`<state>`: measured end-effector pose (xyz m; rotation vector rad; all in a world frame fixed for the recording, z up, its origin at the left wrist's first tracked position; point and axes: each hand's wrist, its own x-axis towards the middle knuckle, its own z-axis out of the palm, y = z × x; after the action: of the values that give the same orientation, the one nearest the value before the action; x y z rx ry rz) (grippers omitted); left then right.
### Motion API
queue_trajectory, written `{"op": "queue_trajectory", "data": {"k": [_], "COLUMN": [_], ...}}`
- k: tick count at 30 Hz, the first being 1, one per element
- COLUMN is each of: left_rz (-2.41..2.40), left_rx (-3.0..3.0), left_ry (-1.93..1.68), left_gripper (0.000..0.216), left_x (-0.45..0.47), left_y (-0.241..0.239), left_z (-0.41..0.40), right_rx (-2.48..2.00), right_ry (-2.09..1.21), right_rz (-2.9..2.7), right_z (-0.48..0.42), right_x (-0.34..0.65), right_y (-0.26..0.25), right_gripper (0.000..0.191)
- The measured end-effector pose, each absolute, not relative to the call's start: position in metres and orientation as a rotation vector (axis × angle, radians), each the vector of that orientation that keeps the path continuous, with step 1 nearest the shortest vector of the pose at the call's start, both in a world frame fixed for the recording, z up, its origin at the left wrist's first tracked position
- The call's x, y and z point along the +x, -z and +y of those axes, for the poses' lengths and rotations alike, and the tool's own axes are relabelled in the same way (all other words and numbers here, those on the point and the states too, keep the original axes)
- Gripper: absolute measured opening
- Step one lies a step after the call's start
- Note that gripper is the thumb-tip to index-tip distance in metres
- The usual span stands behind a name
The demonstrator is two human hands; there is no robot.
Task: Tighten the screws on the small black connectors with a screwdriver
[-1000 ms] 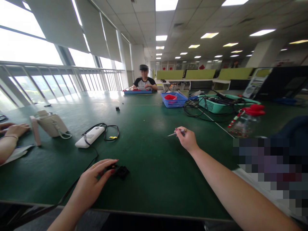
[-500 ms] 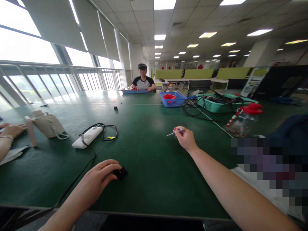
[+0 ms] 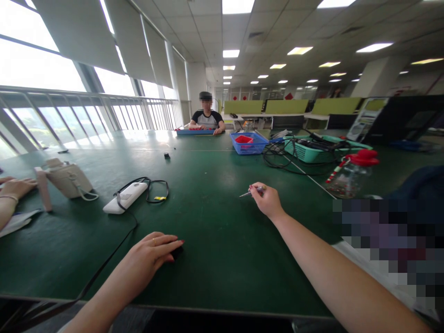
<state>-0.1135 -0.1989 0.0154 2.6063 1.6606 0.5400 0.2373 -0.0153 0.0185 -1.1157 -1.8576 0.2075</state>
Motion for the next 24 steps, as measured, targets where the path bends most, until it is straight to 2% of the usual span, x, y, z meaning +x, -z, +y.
{"op": "queue_trajectory", "data": {"k": [4, 10, 13, 18, 24], "left_rz": [1.726, 1.843, 1.809, 1.875, 1.967], "left_rx": [2.622, 2.541, 2.521, 2.441, 2.377], "left_ry": [-0.517, -0.674, -0.571, -0.515, -0.723], "left_gripper": [0.037, 0.053, 0.058, 0.046, 0.042], "left_x": [-0.111, -0.138, -0.153, -0.163, -0.147], "left_y": [-0.016, -0.01, 0.0, 0.015, 0.006], "left_z": [-0.208, -0.216, -0.212, -0.203, -0.21], "right_rx": [-1.114, -1.1, -1.106, -1.11, -1.108], "right_ry": [-0.225, -0.218, -0.225, -0.226, -0.219], "right_rz": [-1.879, -1.891, -1.896, -1.896, -1.9], "right_z": [-0.016, -0.017, -0.017, -0.018, -0.017], "right_x": [0.237, 0.238, 0.237, 0.237, 0.237], "right_y": [-0.02, -0.02, -0.02, -0.021, -0.021], "right_gripper": [0.033, 0.033, 0.033, 0.033, 0.032]}}
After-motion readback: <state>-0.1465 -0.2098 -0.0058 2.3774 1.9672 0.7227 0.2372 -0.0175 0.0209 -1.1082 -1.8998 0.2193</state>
